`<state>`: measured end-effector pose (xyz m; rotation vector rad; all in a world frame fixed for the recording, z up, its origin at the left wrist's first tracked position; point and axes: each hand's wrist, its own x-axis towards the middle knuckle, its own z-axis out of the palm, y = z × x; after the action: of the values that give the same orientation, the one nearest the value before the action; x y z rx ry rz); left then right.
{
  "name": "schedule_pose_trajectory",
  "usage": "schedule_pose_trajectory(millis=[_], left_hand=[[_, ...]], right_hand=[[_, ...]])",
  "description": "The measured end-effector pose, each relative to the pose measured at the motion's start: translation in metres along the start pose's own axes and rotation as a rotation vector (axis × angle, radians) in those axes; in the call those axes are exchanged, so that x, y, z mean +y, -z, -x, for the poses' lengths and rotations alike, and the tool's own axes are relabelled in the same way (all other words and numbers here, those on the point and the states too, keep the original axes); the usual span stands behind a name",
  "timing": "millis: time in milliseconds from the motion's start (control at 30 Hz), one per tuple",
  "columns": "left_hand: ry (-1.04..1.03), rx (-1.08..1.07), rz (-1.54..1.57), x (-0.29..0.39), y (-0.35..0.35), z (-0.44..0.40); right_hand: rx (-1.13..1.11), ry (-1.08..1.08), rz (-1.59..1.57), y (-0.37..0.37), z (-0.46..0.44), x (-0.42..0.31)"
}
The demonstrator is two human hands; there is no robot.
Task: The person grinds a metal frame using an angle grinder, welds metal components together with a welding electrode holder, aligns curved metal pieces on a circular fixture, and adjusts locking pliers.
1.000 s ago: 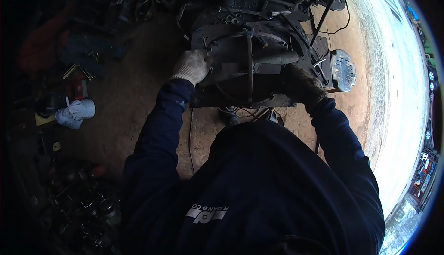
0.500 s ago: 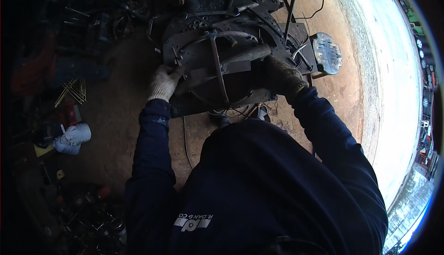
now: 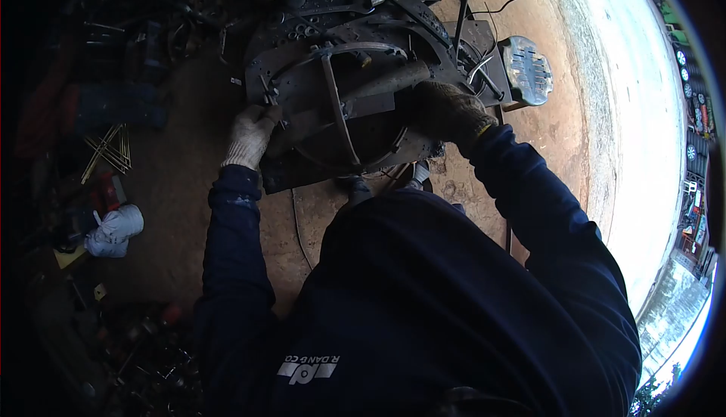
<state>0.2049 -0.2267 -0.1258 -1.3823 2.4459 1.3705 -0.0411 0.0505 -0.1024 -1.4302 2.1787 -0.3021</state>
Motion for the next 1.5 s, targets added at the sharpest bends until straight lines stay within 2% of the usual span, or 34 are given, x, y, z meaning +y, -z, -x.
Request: schedule_pose_trajectory(millis=[67, 133, 200, 300, 367, 467, 500, 533, 567, 600, 667, 700, 733, 767, 800, 867, 900, 933, 1000, 1067, 1100, 1133, 1167, 1200, 1267, 1333, 1433, 1500], left_hand=[[-0.038, -0.006, 0.05, 0.0, 0.0, 0.0], [0.03, -0.012, -0.012, 0.008, 0.003, 0.002], [0.011, 0.011, -0.022, 0.006, 0.0, 0.0], [-0.015, 0.06, -0.026, 0.0, -0.004, 0.002], [-0.028, 0.091, -0.02, -0.002, -0.007, 0.004], [-0.028, 0.2, -0.034, -0.005, -0.012, 0.009], [-0.058, 0.343, 0.101, -0.007, -0.014, 0.013], [-0.086, 0.484, 0.235, -0.011, -0.015, 0.019], [-0.083, 0.485, 0.228, -0.018, -0.015, 0.026], [-0.174, 0.597, 0.153, -0.027, -0.013, 0.036], [-0.342, 0.733, -0.007, -0.008, -0.013, 0.079], [-0.365, 0.644, 0.021, -0.004, -0.019, 0.097], [-0.387, 0.557, 0.045, -0.002, -0.022, 0.114], [-0.364, 0.481, -0.031, 0.006, -0.031, 0.13], [-0.338, 0.406, -0.103, 0.014, -0.041, 0.143], [-0.361, 0.402, -0.18, 0.011, -0.066, 0.152], [-0.388, 0.388, -0.24, 0.01, -0.075, 0.155], [-0.392, 0.384, -0.244, 0.015, -0.08, 0.156], [-0.613, 0.508, -0.351, 0.028, -0.09, 0.158], [-0.66, 0.517, -0.445, 0.031, -0.094, 0.15], [-0.698, 0.527, -0.541, 0.03, -0.094, 0.146], [-0.705, 0.528, -0.544, 0.026, -0.096, 0.143], [-0.661, 0.418, -0.588, 0.019, -0.098, 0.139], [-0.615, 0.309, -0.631, 0.019, -0.1, 0.137], [-0.592, 0.33, -0.683, 0.026, -0.105, 0.146], [-0.559, 0.344, -0.737, 0.028, -0.108, 0.15], [-0.505, 0.276, -0.644, 0.026, -0.109, 0.149], [-0.353, 0.176, -0.774, 0.035, -0.109, 0.15]], right_hand=[[-0.006, 0.144, 0.048, 0.001, -0.008, -0.003], [-0.002, 0.176, 0.05, 0.002, -0.011, -0.001], [0.001, 0.214, 0.053, 0.006, -0.011, -0.004], [-0.041, 0.177, 0.124, 0.013, -0.006, -0.015], [-0.109, -0.18, 0.039, 0.016, -0.001, -0.022], [0.011, -0.173, -0.051, 0.001, 0.017, -0.001], [0.014, -0.17, -0.051, -0.014, 0.023, 0.011], [0.32, -0.087, -0.341, -0.035, 0.03, 0.023], [0.624, -0.002, -0.633, -0.047, 0.04, 0.032], [0.621, -0.002, -0.643, -0.05, 0.054, 0.036], [0.656, -0.322, -0.796, -0.056, 0.091, 0.041], [0.654, -0.323, -0.813, -0.064, 0.109, 0.044], [0.656, -0.379, -0.979, -0.075, 0.125, 0.046], [0.651, -0.432, -1.145, -0.084, 0.136, 0.047], [0.644, -0.425, -1.162, -0.09, 0.144, 0.046], [0.561, -0.463, -0.934, -0.097, 0.155, 0.046], [0.562, -0.463, -0.942, -0.096, 0.153, 0.043], [0.503, -0.399, -0.627, -0.088, 0.147, 0.036], [0.328, -0.291, -0.051, -0.066, 0.127, 0.021], [0.513, -0.191, -0.454, -0.042, 0.125, -0.005], [0.521, -0.192, -0.456, -0.034, 0.119, -0.012], [0.522, -0.161, -0.297, -0.026, 0.109, -0.016], [0.522, -0.129, -0.138, -0.02, 0.098, -0.018], [0.53, -0.129, -0.14, -0.019, 0.088, -0.019], [0.493, -0.045, 0.044, -0.021, 0.072, -0.017], [0.468, -0.028, 0.003, -0.025, 0.068, -0.02], [0.43, -0.002, -0.036, -0.026, 0.067, -0.017], [0.427, 0.011, -0.033, -0.026, 0.066, -0.015]])
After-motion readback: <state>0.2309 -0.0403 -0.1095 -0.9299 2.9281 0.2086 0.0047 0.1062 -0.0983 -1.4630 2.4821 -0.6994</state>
